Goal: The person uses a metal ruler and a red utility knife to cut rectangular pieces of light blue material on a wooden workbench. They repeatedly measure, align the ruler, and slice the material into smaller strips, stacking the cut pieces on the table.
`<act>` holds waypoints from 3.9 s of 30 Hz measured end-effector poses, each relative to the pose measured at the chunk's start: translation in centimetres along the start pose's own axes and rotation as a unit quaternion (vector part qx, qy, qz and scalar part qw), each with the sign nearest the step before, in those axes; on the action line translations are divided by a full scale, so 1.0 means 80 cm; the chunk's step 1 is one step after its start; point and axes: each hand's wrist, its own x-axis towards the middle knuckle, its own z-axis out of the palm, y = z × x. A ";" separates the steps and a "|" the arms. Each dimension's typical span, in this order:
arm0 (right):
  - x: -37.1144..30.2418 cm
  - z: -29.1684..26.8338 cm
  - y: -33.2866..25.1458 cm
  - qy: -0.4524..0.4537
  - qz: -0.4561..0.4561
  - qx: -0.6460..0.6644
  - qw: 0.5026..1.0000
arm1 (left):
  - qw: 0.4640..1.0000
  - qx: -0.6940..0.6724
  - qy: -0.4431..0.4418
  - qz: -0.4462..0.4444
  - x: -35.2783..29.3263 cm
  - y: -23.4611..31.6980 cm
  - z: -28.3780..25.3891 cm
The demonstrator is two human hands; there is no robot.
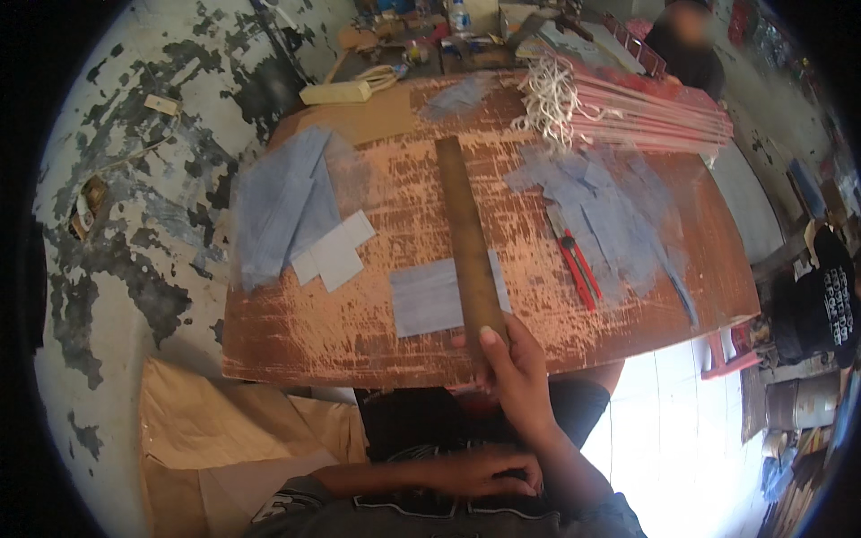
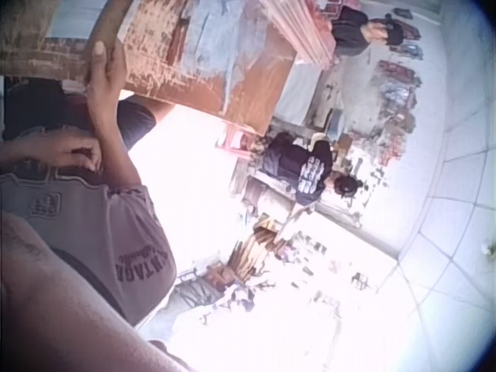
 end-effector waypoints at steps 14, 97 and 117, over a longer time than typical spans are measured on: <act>-0.001 -0.013 0.016 0.032 -0.082 -0.343 0.935 | 0.990 0.100 0.082 0.061 -0.018 0.016 -0.020; -0.013 0.006 0.038 0.045 -0.188 -0.494 0.848 | 0.668 0.596 0.434 -0.097 -0.034 0.047 -0.166; -0.011 0.000 0.046 0.062 -0.190 -0.470 0.860 | 0.654 0.622 0.418 -0.102 -0.033 0.045 -0.162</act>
